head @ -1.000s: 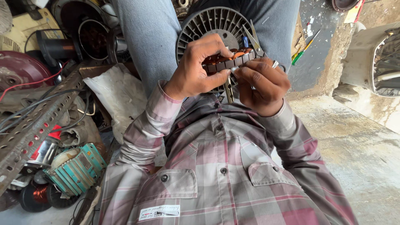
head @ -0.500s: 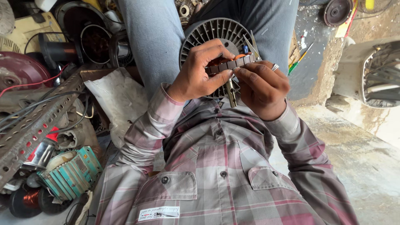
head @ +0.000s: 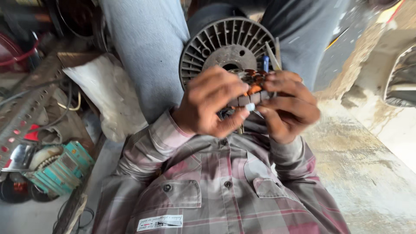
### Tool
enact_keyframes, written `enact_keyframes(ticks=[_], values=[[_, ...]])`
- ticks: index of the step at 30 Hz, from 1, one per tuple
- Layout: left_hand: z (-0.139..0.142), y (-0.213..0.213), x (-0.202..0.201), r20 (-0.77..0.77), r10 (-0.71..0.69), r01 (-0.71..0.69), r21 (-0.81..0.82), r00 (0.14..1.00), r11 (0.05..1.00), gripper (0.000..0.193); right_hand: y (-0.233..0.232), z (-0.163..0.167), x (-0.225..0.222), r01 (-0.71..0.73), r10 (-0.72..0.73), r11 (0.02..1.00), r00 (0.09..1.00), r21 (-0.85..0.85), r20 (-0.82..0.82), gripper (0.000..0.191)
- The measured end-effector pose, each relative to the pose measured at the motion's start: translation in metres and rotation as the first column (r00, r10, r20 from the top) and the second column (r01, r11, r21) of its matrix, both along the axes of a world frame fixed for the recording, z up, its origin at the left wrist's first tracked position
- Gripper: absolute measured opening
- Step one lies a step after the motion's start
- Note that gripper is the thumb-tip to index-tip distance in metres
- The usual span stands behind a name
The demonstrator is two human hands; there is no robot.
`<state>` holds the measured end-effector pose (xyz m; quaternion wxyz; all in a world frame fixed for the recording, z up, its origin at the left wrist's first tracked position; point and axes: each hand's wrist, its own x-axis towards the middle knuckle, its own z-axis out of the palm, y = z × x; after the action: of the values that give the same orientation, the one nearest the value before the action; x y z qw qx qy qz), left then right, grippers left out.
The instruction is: The person sits on the floor and wraps white insulating tape around the copper windings of a motor stator. They use scissors to cut the tape and a screwdriver to adjust the windings, repeating the process for multiple slots.
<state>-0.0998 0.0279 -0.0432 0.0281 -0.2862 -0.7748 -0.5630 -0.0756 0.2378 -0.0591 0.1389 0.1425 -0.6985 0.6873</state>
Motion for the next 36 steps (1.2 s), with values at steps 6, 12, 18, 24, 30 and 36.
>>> enact_keyframes(ticks=[6,12,18,24,30,36], values=[[-0.026,0.007,0.007,-0.373,0.082,-0.119,-0.078,0.924,0.990,0.039,-0.008,-0.036,0.007,0.020,-0.043,0.973,0.995,-0.231,-0.094,0.022],[-0.037,0.008,0.015,-0.401,0.114,-0.141,-0.038,0.909,0.989,0.034,-0.013,-0.039,0.024,0.116,-0.128,0.970,0.991,-0.214,-0.041,0.031],[-0.038,0.006,0.017,-0.378,0.099,-0.129,-0.054,0.921,0.990,0.033,-0.015,-0.037,0.027,0.149,-0.158,0.976,0.986,-0.158,-0.049,0.029],[-0.039,0.005,0.017,-0.376,0.096,-0.123,-0.049,0.921,0.991,0.032,-0.008,-0.034,0.027,0.083,-0.088,0.989,0.995,-0.119,-0.038,0.027],[-0.039,0.002,0.013,-0.384,0.081,-0.107,-0.047,0.920,0.993,0.031,-0.008,-0.028,0.027,0.080,-0.080,0.991,0.997,-0.109,0.001,0.021],[-0.029,0.000,0.011,-0.342,0.030,-0.066,-0.095,0.939,0.993,0.034,0.020,-0.018,0.015,0.193,-0.184,0.977,0.978,-0.087,0.099,0.020]])
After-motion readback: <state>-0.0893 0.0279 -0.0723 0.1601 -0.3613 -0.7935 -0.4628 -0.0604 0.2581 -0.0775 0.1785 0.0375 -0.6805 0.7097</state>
